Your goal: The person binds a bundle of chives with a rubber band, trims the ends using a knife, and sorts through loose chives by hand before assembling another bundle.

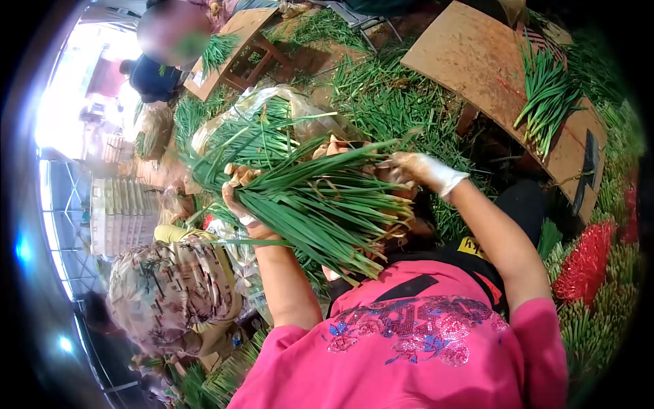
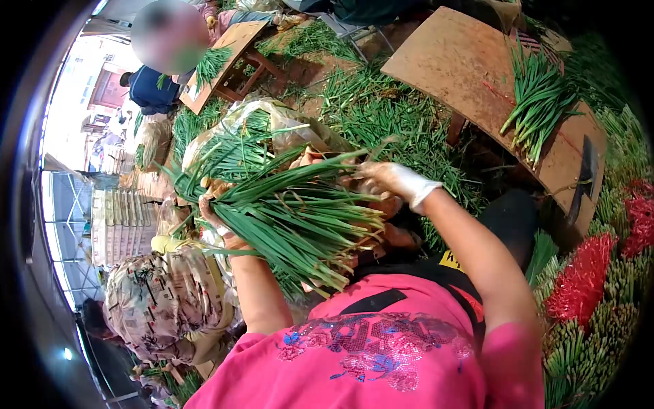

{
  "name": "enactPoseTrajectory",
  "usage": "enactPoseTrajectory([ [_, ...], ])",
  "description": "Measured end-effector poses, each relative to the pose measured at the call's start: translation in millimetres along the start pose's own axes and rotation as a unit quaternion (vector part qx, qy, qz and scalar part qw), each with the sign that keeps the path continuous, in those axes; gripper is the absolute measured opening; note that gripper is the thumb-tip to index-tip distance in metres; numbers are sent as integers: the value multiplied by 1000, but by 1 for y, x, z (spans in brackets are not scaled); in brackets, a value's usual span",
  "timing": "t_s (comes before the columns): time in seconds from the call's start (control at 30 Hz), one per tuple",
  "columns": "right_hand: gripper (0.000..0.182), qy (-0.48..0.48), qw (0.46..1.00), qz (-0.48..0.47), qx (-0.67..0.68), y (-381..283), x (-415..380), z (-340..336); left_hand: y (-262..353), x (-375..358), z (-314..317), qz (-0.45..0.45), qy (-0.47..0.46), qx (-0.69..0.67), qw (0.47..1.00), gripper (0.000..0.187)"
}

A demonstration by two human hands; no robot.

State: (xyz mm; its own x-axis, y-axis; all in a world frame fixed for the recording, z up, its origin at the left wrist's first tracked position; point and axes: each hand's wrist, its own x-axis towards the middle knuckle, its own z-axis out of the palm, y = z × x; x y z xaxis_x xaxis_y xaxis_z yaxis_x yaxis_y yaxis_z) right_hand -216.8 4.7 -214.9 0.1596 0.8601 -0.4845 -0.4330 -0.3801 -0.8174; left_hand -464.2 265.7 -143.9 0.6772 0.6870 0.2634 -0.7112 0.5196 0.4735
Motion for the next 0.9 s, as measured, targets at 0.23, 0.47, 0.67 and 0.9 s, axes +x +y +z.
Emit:
enactPoseTrajectory([
  [0.23, 25, 89, 878, -125, 453, -24, -12, -12, 6, 4, 21, 30, 3, 28, 999, 28],
  [0.47, 37, 143, 729, -511, -432, -67, -46, 61, -6, 0, 11, 44, 32, 56, 997, 35],
  [0.67, 32, 94, 776, -541, -310, -63, 24, 113, -18, 7, 38, 37, 40, 100, 993, 33],
  [0.9, 14, -226, 738, -245, 587, -83, -66, -1, -1, -11, 5, 53, 121, 23, 991, 30],
])
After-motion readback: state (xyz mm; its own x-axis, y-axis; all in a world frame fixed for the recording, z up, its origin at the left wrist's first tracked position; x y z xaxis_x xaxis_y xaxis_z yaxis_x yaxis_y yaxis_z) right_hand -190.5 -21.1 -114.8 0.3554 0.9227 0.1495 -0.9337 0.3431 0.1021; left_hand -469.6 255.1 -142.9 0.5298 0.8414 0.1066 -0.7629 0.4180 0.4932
